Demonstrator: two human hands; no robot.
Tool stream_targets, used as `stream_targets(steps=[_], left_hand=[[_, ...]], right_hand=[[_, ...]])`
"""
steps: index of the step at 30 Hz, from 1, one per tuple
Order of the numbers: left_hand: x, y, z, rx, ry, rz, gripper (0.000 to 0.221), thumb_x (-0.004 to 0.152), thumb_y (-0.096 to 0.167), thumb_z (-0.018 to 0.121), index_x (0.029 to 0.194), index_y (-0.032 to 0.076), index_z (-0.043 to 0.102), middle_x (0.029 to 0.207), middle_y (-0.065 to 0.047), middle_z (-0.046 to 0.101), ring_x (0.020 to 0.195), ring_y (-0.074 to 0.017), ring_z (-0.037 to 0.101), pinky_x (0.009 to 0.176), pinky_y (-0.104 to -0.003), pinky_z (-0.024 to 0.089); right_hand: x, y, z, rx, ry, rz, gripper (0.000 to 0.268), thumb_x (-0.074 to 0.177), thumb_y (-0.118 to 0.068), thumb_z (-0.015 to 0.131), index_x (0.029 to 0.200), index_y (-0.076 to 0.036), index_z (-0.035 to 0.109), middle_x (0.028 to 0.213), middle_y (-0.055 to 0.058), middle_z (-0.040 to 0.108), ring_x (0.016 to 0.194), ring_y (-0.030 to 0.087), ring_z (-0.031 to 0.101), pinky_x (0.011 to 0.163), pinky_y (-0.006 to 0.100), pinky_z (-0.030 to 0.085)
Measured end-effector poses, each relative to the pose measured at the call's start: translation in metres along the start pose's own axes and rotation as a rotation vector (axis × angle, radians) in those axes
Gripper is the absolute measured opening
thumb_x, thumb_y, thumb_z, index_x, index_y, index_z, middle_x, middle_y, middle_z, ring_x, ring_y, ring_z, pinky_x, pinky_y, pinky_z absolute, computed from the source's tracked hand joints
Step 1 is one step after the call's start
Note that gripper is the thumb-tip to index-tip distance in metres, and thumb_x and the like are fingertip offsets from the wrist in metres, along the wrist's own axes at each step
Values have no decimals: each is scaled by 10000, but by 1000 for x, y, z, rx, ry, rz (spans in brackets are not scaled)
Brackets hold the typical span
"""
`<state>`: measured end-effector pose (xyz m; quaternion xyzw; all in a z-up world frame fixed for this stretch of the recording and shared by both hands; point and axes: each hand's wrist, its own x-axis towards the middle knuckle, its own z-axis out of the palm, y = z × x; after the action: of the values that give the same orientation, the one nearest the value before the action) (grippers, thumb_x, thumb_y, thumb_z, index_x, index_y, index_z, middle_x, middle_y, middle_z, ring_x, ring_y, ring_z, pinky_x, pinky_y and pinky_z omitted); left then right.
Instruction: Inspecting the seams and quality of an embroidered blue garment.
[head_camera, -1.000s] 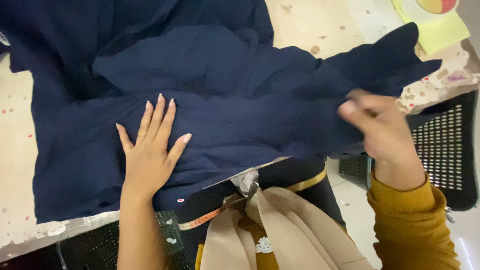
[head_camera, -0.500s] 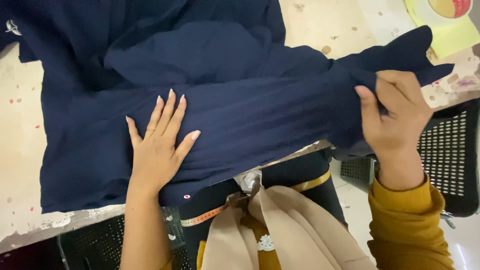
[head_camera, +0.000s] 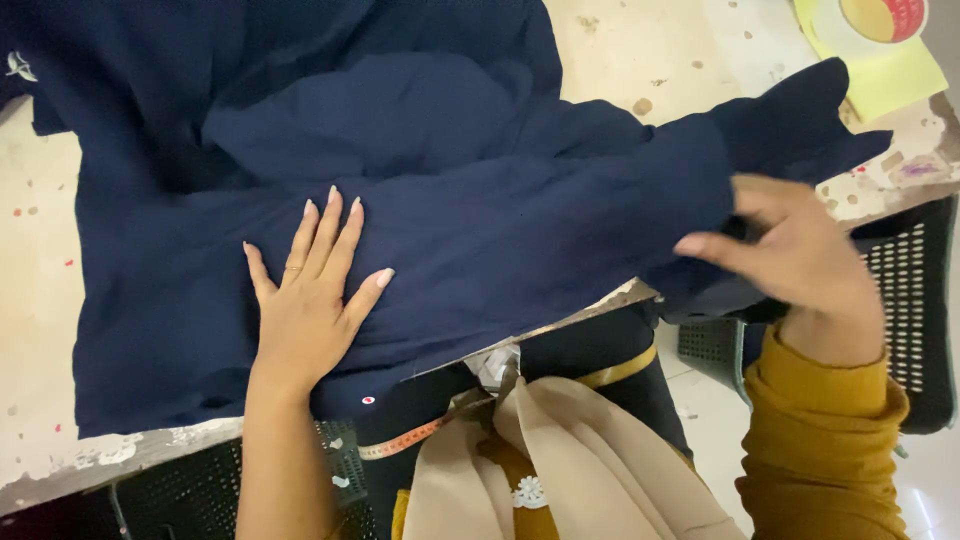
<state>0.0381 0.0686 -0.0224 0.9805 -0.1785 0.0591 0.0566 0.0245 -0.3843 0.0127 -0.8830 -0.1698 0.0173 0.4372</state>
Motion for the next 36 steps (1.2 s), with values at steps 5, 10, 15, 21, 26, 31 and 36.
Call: stream_targets(steps=[5,10,15,21,26,31,36], left_hand=[[2,5,-8,-124,-98,-83,700,1017,564,431,1632,258,297,1709,22,260,1567,-210,218,1125,-763,102],[4,6,-13,-152,-135,-76,704,1019,548,423,1638,254,265,1715,22,232,1574,-210,180,1116,-772,75],[19,39,-61,-245,-214,-102,805,975,548,500,1586,63,301,1701,-140,223,1545,-357,230,1045,-821,201],[59,102,-104,-716,82,336,963,911,495,770,1605,70,256,1697,-115,348,1583,-318,403,1287,-662,213],[99,57,-96,-1298,202,22,424,1050,215,623,736,245,341,720,139,263,654,9,244,571,-208,197],[112,14,-53,-1742,195,-170,173,1001,258,672,1004,93,721,777,38,696,613,-13,572,530,-170,439],[114,10,-34,-1816,112,-384,485,971,251,697,664,255,323,574,93,325,470,5,380,402,-166,304]], right_hand=[[-12,24,-8,-90,109,14,273,1013,-136,682,814,-26,529,789,27,448,729,123,389,693,261,333],[-19,9,-5,84,180,106,292,1014,-56,653,1249,-45,480,920,82,606,704,123,570,595,216,505],[18,-51,-9,187,165,-169,489,988,-1,627,1387,-57,350,650,13,450,473,62,442,460,136,381],[95,-142,9,172,-43,-368,363,1015,-32,687,1316,-10,484,811,6,508,694,41,470,682,152,483],[146,-151,-8,202,-8,-700,259,1181,-11,387,1422,78,425,1299,267,629,1229,358,697,1143,408,594],[186,-119,-26,-89,-50,-847,341,1077,183,376,1244,37,636,1320,240,606,1271,373,628,1151,439,502],[209,-82,12,223,-314,-797,305,1049,-14,536,1327,-127,596,1565,164,387,1508,334,436,1362,522,374]])
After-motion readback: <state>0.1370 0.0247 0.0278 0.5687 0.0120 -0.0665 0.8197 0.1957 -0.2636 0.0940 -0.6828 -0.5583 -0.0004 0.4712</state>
